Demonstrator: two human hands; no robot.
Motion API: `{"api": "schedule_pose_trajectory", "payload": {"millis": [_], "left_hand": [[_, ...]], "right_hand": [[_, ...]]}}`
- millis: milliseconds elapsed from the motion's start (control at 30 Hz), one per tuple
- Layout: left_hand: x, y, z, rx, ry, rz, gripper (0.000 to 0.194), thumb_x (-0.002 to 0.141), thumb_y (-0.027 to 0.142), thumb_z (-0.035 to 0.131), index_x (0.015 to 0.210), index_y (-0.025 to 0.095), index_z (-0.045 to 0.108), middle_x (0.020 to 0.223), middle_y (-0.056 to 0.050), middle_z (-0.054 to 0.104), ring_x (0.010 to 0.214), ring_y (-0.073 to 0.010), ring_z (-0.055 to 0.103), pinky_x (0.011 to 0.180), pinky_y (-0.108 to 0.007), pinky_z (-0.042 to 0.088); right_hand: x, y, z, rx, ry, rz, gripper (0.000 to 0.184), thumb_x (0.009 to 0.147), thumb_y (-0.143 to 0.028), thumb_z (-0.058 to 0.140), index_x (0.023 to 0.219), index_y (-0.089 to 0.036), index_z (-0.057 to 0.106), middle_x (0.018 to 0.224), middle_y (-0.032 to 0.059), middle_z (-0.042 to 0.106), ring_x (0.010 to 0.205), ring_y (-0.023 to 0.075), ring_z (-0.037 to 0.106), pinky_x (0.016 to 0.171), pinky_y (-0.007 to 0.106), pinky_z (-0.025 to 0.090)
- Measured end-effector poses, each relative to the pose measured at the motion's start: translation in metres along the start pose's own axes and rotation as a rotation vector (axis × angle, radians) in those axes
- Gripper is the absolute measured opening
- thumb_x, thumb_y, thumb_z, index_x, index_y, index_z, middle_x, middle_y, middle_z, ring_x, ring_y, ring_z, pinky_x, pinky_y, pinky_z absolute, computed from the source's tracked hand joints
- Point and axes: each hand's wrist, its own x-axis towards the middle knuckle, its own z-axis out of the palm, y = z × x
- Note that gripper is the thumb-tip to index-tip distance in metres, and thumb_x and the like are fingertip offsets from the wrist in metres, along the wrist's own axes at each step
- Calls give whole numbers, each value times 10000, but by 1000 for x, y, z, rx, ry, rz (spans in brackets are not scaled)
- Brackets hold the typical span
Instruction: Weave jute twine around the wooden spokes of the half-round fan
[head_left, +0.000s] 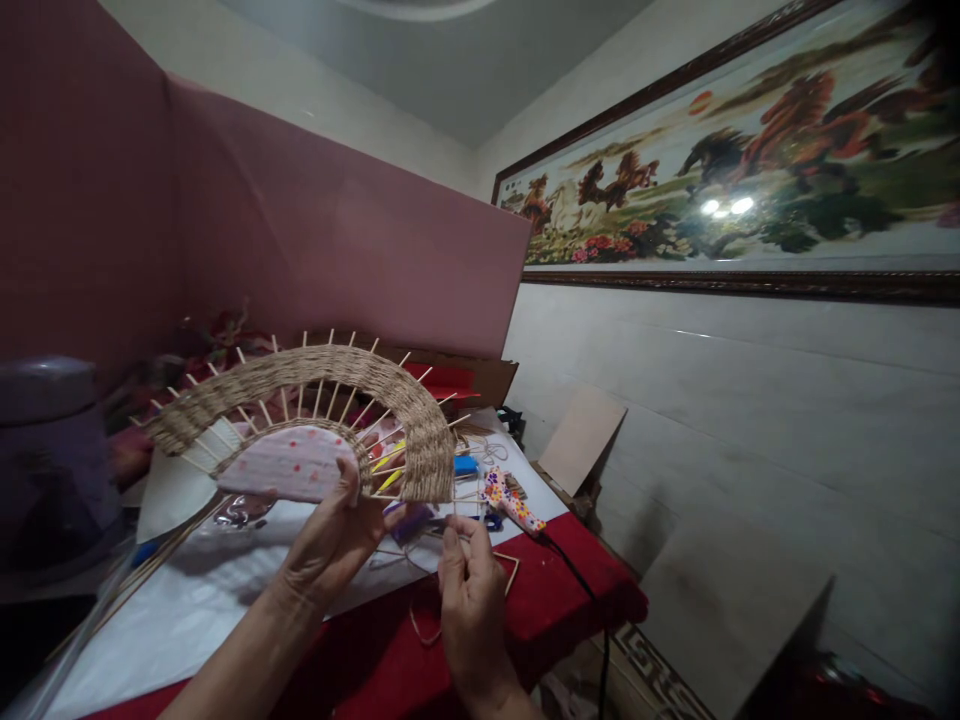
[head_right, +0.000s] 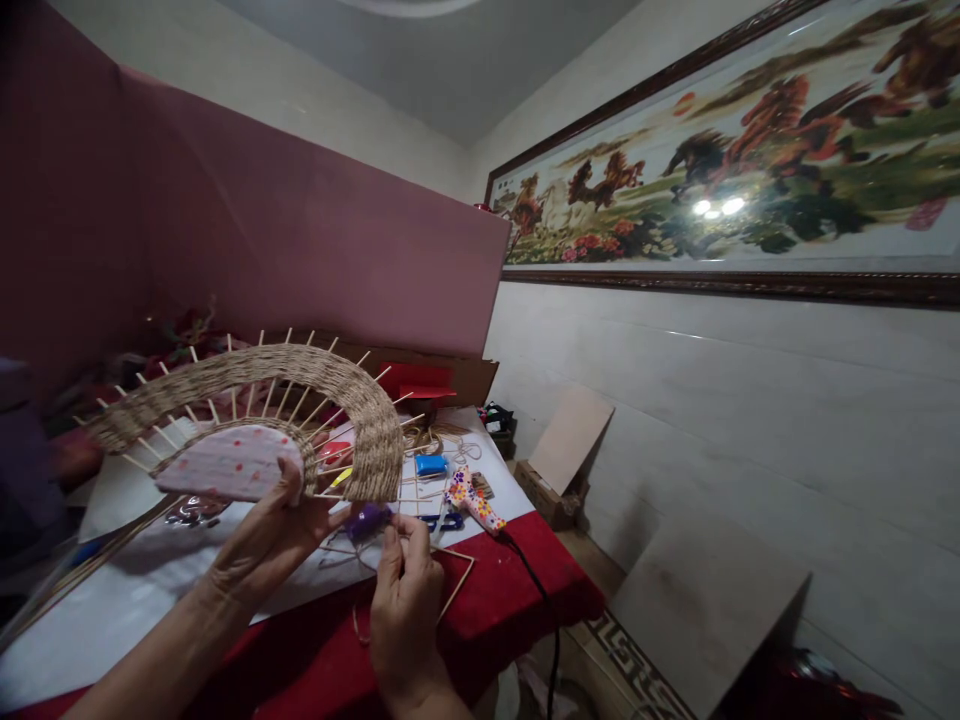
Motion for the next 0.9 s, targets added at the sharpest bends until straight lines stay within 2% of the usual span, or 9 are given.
{"api": "schedule_pose_trajectory", "payload": {"millis": [133,300,433,733,900], "left_hand": [[2,-1,-4,67,48,58,412,891,347,454,1299,325,504,1150,-81,673,1057,-251,616,908,-460,465],[2,-1,-2,83,11,43,392,890,372,441,1249,269,559,1177,-101,656,1098,-269,591,924,-484,457],[2,0,1,40,0,9,371,887,383,436,1187,247,605,1190,-112,647,1127,-292,569,937,-535,435],[1,-1,0,16,26,21,355,877,344,484,1196,238,599,1277,-134,585,1163,-306,540,967,-544,411],[1,-1,1,-50,60,33,354,881,348,469,1195,251,601,1292,-136,572,1164,-317,537,963,-560,410]], "right_hand": [[-2,0,1,-268,-21,-173,277,935,-298,384,1069,-127,557,695,78,686,544,174,636,472,230,408],[0,3,6,-467,21,-336,291,939,-244,359,1115,-101,542,739,109,713,533,194,665,479,247,429],[2,1,7,-510,31,-335,299,948,-248,348,1108,-99,550,755,118,717,550,202,677,472,248,431],[5,0,8,-551,33,-342,317,950,-241,331,1092,-115,585,735,102,716,509,197,666,431,246,408],[4,1,8,-478,57,-312,350,943,-242,348,1198,-72,518,702,105,708,535,195,671,458,239,443]]}}
